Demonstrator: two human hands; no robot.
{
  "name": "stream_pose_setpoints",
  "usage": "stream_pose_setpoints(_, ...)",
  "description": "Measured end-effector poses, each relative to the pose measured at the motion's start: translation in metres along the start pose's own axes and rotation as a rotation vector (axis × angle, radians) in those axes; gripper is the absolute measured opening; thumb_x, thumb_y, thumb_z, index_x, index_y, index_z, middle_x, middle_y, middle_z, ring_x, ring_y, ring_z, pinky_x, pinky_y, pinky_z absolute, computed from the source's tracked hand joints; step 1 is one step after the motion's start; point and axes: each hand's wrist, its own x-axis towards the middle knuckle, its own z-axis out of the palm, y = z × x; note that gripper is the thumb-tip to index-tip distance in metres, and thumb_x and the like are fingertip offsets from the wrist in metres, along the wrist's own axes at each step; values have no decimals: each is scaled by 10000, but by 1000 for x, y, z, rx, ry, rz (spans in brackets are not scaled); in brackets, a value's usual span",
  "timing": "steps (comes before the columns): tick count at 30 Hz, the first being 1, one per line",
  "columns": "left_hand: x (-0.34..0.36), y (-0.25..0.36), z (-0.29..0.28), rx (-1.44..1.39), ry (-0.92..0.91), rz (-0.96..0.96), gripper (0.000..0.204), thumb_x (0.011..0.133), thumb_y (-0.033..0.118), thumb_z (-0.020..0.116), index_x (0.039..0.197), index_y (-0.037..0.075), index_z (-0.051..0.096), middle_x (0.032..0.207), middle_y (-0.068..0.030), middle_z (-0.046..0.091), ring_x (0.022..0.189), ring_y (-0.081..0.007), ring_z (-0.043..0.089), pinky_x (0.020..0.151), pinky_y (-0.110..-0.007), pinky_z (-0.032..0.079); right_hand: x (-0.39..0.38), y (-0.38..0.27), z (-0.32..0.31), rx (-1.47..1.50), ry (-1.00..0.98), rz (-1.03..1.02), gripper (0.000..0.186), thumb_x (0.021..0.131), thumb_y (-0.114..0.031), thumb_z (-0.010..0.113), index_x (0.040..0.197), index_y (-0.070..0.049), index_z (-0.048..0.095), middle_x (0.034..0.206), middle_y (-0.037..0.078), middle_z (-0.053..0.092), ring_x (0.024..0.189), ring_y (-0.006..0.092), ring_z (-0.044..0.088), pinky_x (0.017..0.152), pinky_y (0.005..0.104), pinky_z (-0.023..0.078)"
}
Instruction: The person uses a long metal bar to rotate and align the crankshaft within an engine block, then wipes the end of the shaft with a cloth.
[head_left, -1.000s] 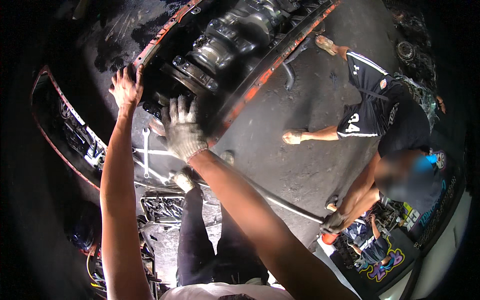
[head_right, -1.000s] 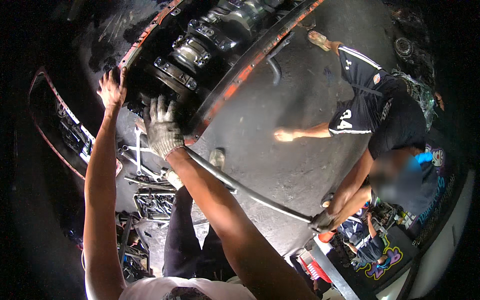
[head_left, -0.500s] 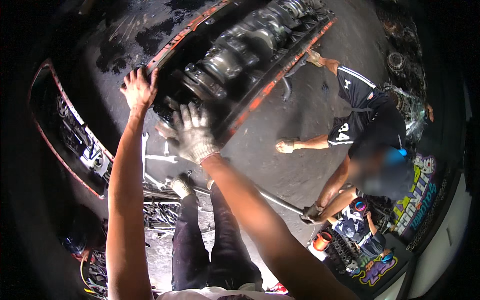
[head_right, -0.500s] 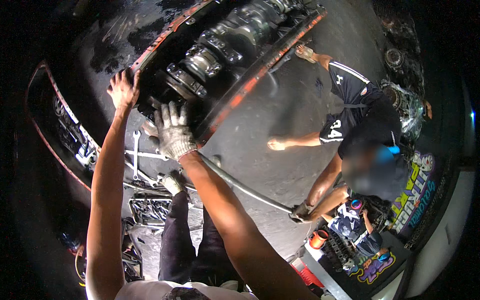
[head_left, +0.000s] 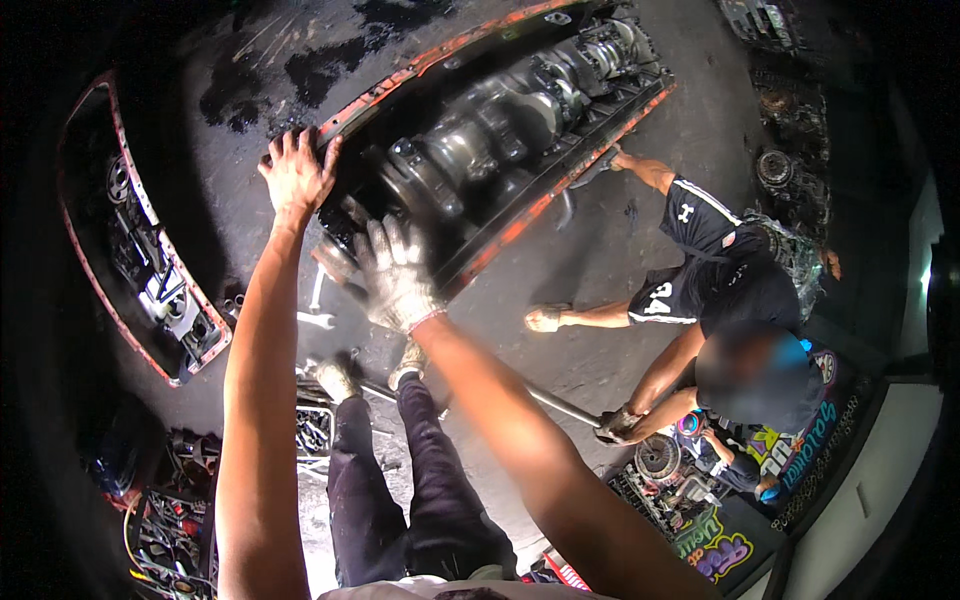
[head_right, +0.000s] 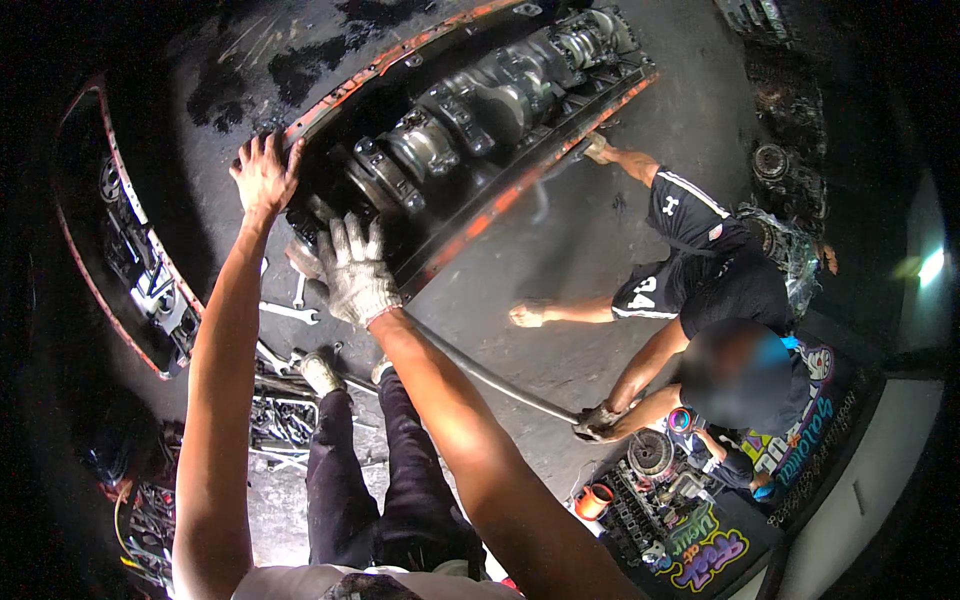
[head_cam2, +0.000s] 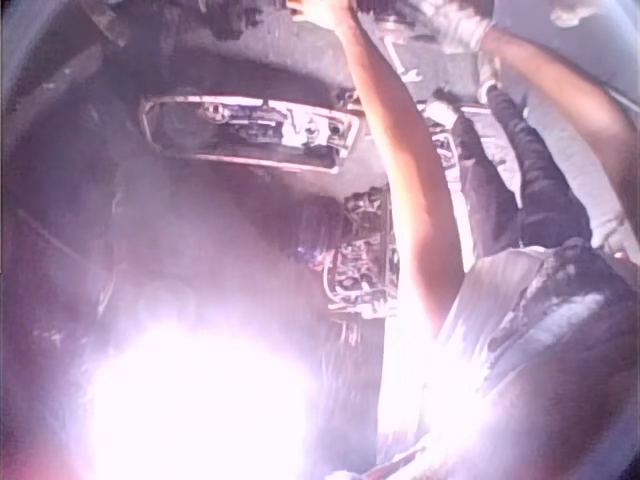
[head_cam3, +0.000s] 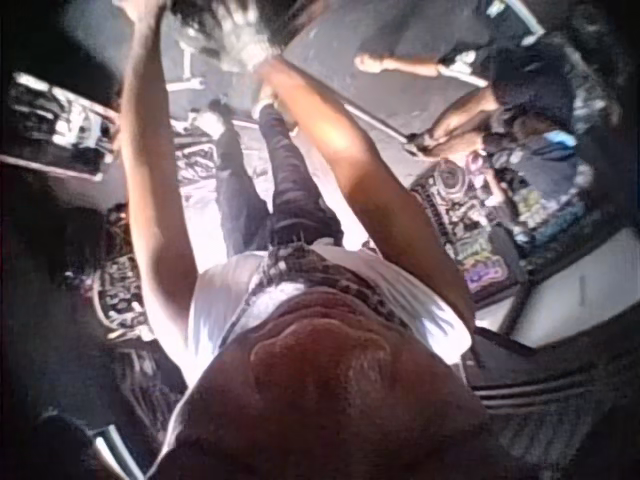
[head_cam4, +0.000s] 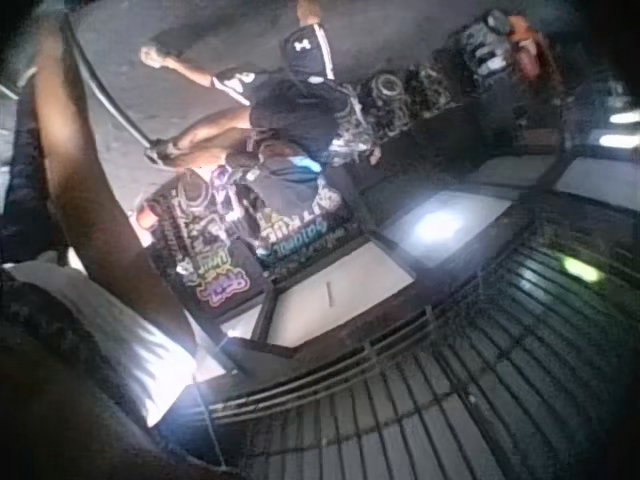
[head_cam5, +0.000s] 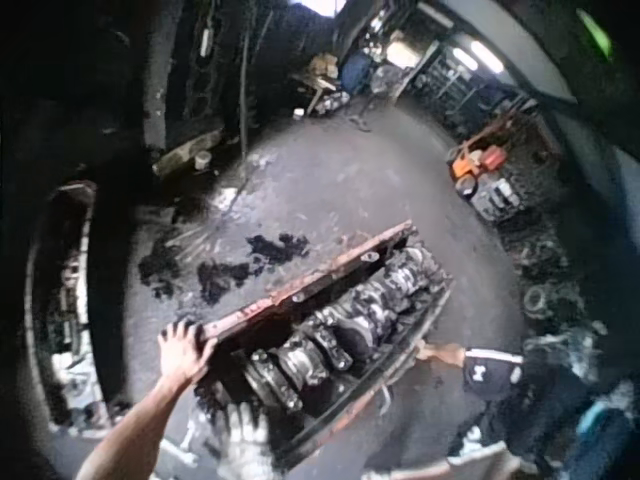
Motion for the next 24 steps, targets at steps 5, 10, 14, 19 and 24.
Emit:
stream_pose_setpoints(5, 0, -2, -1, 44, 31, 7, 620, 924, 630, 453, 1260, 128, 587, 1252, -133, 563, 1208, -347, 490, 980, -615, 368, 1, 0, 0, 30, 6, -16, 746, 882, -507, 540, 1416, 0, 427, 1509, 251, 318, 1428, 445, 221, 1142, 657, 80)
stream_pose_setpoints(10, 1, -1, -5, -2, 34, 20, 608, 928, 617, 459, 1244, 117, 599, 1258, -126, 565, 1206, -345, 495, 979, -612, 370, 3, 0, -5, 2, 8, -39, 745, 874, -517, 553, 1407, -9, 447, 1503, 241, 337, 1424, 438, 233, 1138, 650, 114)
stream_pose_setpoints(14, 1, 4, -14, -5, -99, -4, 672, 949, 626, 410, 1313, 76, 540, 1336, -149, 529, 1265, -359, 453, 1014, -620, 344, 4, 7, -12, -46, -26, -131, 735, 858, -494, 587, 1405, -21, 457, 1481, 235, 370, 1416, 431, 254, 1130, 636, 163)
stream_pose_setpoints(19, 2, 4, -10, 4, -73, 6, 658, 949, 621, 415, 1301, 82, 549, 1330, -139, 529, 1258, -354, 459, 1013, -616, 351, 12, 13, -22, -149, -160, -266, 740, 832, -466, 626, 1405, -28, 460, 1456, 232, 401, 1403, 426, 280, 1109, 626, 221)
stream_pose_setpoints(24, 2, -2, -4, 12, 5, 13, 620, 927, 619, 454, 1251, 109, 593, 1258, -135, 564, 1209, -345, 494, 982, -612, 365, 14, 8, -26, -158, -184, -266, 733, 817, -458, 643, 1393, -34, 480, 1448, 230, 411, 1390, 426, 301, 1098, 622, 244)
